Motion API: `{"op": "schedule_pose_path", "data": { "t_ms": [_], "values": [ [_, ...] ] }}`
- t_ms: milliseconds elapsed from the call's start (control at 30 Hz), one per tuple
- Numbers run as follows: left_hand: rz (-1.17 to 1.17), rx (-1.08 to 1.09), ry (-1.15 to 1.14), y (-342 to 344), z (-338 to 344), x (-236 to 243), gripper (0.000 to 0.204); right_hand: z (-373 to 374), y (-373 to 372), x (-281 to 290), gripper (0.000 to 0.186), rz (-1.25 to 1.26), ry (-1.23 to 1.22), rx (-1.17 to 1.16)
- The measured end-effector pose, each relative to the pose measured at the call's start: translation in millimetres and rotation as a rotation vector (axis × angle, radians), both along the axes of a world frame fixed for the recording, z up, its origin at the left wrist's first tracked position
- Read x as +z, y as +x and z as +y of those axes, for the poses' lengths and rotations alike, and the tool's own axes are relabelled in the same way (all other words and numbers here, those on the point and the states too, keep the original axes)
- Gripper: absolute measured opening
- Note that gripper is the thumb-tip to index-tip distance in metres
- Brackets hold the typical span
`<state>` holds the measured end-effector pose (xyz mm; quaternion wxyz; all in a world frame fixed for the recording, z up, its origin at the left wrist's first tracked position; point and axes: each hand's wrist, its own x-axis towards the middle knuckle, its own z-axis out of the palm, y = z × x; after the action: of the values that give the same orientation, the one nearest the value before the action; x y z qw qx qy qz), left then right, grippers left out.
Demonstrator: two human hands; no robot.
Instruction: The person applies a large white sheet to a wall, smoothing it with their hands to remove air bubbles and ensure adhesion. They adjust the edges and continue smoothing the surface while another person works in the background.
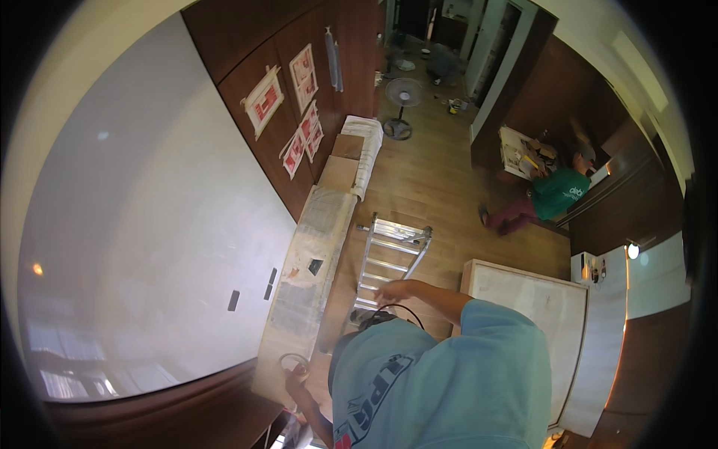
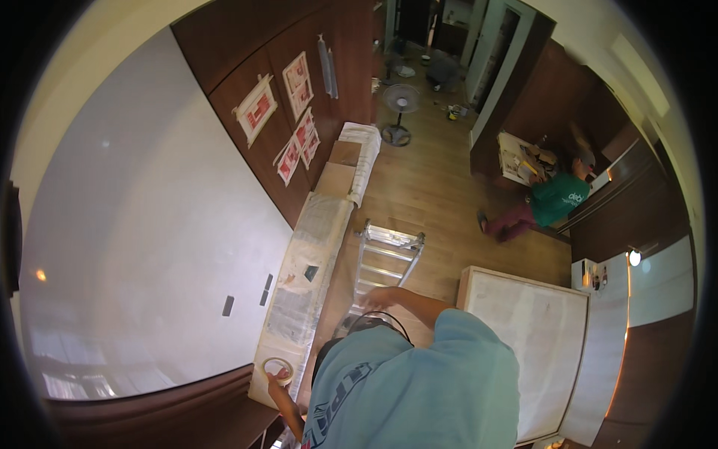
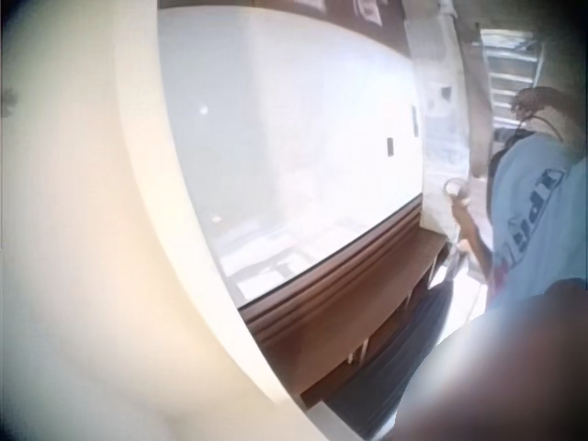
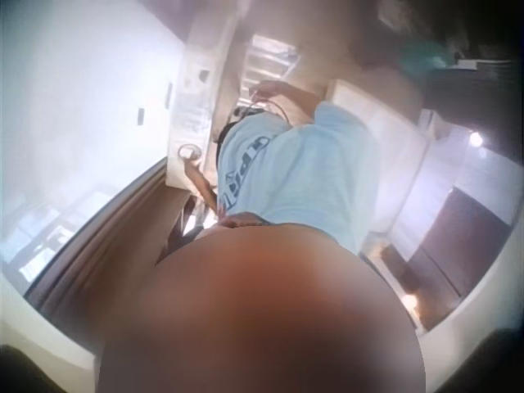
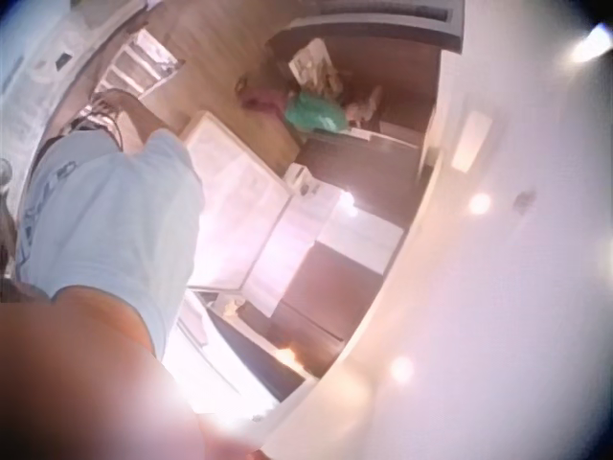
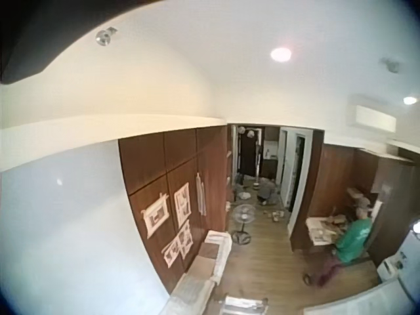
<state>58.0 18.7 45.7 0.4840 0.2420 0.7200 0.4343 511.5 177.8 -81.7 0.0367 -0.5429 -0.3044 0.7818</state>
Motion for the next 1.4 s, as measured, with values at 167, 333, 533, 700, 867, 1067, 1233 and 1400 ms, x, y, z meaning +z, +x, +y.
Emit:
{"op": "schedule_pose_path", "data": {
  "t_ms": [167, 333, 533, 700, 867, 1067, 1233, 1400],
  "values": [
    [0.185, -0.347, 0.12, 37.6, 45.2, 74.1, 0.041, 44.1, -36.2, 92.0, 0.041, 0.014, 0.647, 0.021],
    [0.133, -0.407, 0.239, 65.8, 65.1, 118.3, 0.034, 41.7, -100.1, 191.8, 0.04, 0.159, 0.844, 0.104],
    [0.133, -0.426, 0.366, 84.3, 74.9, 154.3, 0.026, 20.8, -145.7, 263.6, 0.041, 0.245, 0.946, 0.111],
    [0.106, -0.31, 0.329, 90.4, 76.3, 171.8, 0.022, 21.8, -157.9, 288.8, 0.049, 0.3, 0.9, 0.068],
    [0.187, -0.292, 0.409, 86.8, 74.9, 191.1, 0.024, 24.6, -155.0, 320.5, 0.052, 0.334, 0.948, 0.09],
    [0.383, -0.346, 0.444, 87.4, 66.1, 193.8, 0.03, 21.9, -162.1, 336.0, 0.05, 0.321, 1.065, 0.05],
    [0.328, -0.432, 0.419, 90.2, 65.0, 176.6, 0.041, 21.6, -174.0, 322.4, 0.05, 0.213, 1.108, 0.093],
    [0.403, -0.569, 0.318, 99.5, 59.0, 162.0, 0.034, 22.6, -168.2, 314.1, 0.029, 0.28, 1.24, 0.104]
  ]
}}
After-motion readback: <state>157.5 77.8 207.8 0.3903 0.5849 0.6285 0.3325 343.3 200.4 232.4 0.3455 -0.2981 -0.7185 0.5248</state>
